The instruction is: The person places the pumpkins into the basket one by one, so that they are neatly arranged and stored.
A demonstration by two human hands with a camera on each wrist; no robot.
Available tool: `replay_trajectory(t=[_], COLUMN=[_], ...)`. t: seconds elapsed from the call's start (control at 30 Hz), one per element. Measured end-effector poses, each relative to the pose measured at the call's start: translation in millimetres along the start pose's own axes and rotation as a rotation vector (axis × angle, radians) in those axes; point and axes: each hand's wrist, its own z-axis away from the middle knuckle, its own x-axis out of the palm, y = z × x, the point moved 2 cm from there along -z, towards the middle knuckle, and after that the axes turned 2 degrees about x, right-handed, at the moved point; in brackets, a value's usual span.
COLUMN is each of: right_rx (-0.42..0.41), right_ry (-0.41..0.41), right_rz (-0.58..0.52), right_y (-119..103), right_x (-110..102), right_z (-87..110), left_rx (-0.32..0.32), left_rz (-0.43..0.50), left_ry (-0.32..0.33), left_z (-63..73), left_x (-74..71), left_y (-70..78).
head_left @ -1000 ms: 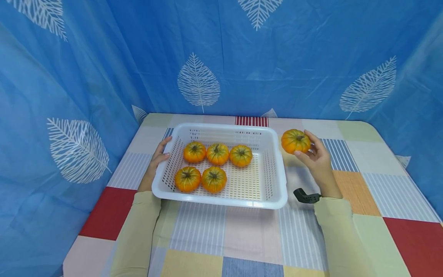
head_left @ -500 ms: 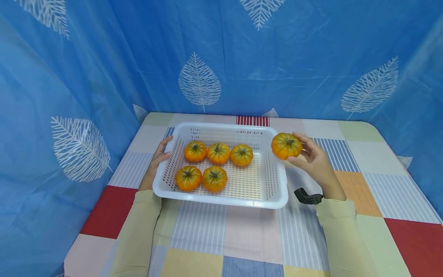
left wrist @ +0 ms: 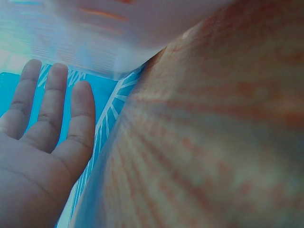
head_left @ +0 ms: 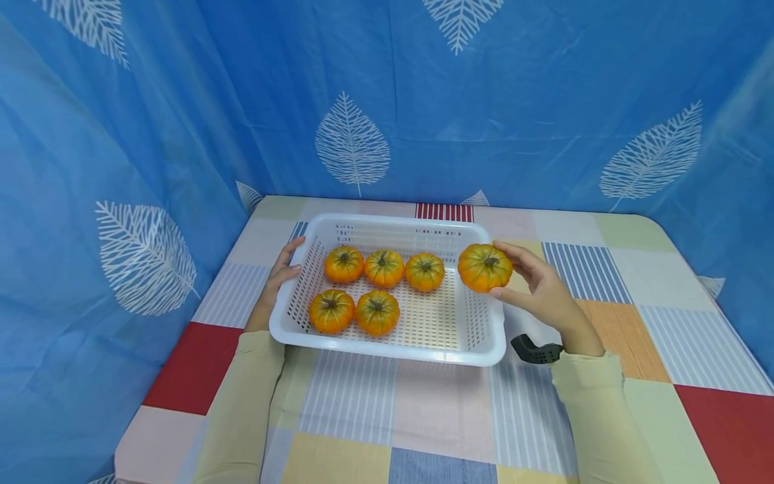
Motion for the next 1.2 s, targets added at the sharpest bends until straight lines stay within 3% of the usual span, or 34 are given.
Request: replay_trajectory(t=[0.37, 0.67, 0.9, 1.2], right_rx=[0.073, 0.043, 0.023, -0.071], right_ry=[-0.11, -0.218, -0.323, -0.447], right_rz=[0.123, 0.238, 0.346, 0.306], right_y=[-4.1, -8.9, -14.4, -19.5], right_x=[14.9, 16.0, 20.2, 22.8], right_z=[-2.3, -8.5, -16.8, -30.0], left_rx=[-0.01, 0.004, 0.021, 0.044], left_rz=[0.02, -0.002, 0.044, 0.021], left_ry=[0.02, -0.006, -0.01, -0.033], left_z=[0.9, 0.5, -2.0, -3.5], left_x=[2.5, -0.4, -0.1, -0.3], left_y=[0.8, 0.2, 0.6, 0.4])
